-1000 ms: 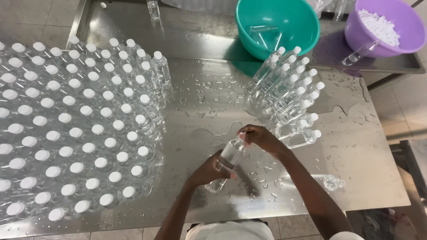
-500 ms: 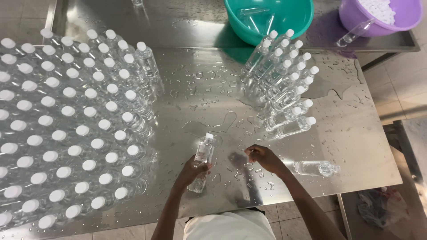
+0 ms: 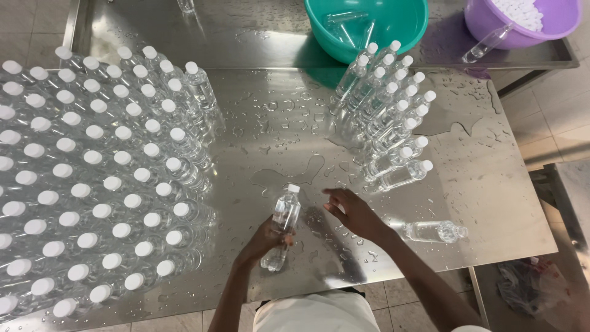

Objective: The person repeatedly picks up clear plastic bottles from a large group on a stainless steel table, screws white caps onto them, and places the capped bottles into a separate group. The person handles the bottles and caps by hand throughout the process.

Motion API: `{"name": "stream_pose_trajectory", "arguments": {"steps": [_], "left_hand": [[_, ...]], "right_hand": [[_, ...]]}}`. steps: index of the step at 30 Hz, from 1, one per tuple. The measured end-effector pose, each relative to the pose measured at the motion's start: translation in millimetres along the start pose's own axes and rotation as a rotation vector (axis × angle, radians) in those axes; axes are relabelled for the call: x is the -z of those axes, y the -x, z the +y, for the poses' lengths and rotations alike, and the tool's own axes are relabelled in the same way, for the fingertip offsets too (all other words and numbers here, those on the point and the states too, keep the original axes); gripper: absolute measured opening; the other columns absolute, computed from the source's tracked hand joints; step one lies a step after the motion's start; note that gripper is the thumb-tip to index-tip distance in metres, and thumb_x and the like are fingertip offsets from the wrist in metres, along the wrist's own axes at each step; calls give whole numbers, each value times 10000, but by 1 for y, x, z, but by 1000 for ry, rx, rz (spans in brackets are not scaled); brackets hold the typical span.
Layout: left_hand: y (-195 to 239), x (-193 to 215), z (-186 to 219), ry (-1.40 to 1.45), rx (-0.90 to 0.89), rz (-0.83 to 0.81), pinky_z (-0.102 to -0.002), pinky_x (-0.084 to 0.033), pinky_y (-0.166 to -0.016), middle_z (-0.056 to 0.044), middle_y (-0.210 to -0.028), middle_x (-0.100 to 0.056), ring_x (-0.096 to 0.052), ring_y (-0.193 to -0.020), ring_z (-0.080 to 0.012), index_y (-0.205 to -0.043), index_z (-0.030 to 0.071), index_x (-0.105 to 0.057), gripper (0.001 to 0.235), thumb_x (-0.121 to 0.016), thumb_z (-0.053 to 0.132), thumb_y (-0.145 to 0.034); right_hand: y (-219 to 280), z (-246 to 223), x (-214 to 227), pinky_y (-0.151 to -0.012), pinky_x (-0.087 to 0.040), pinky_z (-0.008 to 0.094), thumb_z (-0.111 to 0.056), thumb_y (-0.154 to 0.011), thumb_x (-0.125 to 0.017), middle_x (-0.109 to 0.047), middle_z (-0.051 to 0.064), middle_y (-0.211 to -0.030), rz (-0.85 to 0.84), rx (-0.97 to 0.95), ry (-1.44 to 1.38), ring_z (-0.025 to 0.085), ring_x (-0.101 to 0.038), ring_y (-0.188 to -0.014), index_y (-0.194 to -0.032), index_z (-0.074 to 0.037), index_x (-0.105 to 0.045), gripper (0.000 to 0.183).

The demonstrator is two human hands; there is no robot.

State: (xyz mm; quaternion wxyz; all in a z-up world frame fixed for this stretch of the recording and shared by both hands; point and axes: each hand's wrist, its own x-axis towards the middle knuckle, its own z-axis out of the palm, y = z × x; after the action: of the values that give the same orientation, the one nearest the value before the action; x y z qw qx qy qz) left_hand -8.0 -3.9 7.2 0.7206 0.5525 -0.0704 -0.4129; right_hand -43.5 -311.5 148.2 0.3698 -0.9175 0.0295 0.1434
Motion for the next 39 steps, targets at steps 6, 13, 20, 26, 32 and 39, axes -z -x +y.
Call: {"name": "stream_pose_trajectory", "arguments": {"steps": [6, 13, 20, 26, 32, 39], "left_hand": [[29, -12, 49, 69, -194, -436, -433, -690, -721, -267, -1084, -778, -798, -843, -294, -1535, 24, -535, 947, -993, 344, -770], [63, -39, 114, -234, -36, -524, -384, -554, -1073, -57, -1405, -713, -695, -1236, -223, -1648, 100, -442, 1090, -890, 562, -768], [79, -54, 122, -308, 52, -402, -352, -630, -977, -91, -1494, -683, -755, -1152, -236, -1682, 144, -392, 1122, -905, 484, -745], [64, -29, 55, -124, 7, -617, -425, -619, -986, -42, -1141, -822, -796, -1054, -234, -1461, 110, -655, 889, -875, 614, -763], [62, -55, 56, 274, 197, -1091, -418, -658, -818, -166, -1127, -794, -797, -873, -270, -1476, -28, -549, 765, -945, 263, -890], [87, -82, 101, -600, 205, -124, -323, -575, -846, 18, -1035, -807, -752, -923, -146, -1490, 221, -625, 816, -816, 574, -779]], "right_hand": [[-3, -86, 61, -1102, -517, 515, -489, -1168, -406, -685, 208, -1282, -230, 464, 481, 353, -674, -1235, -1569, -57, -478, 594], [3, -70, 40, -702, -486, 436, -536, -1159, -402, -625, 62, -834, -444, 686, 489, 276, -611, -747, -1031, -107, -579, 482], [22, -76, 26, -640, -226, 344, -500, -1167, -495, -222, -40, -654, -446, 12, -16, 125, -238, -606, -704, -178, -313, 593], [42, -98, 41, -652, -479, 360, -706, -1125, -411, -646, 77, -901, 105, 1093, 857, 228, -575, -708, -1158, -107, -629, 638], [35, -116, 35, -536, -320, 319, -373, -1137, -352, -394, 14, -631, 121, 1558, 495, 170, -373, -525, -751, -131, -493, 476], [3, -4, -41, -553, -231, 411, -325, -1116, -492, -213, -30, -563, -184, -96, -260, 124, -232, -509, -621, -182, -298, 550]]}}
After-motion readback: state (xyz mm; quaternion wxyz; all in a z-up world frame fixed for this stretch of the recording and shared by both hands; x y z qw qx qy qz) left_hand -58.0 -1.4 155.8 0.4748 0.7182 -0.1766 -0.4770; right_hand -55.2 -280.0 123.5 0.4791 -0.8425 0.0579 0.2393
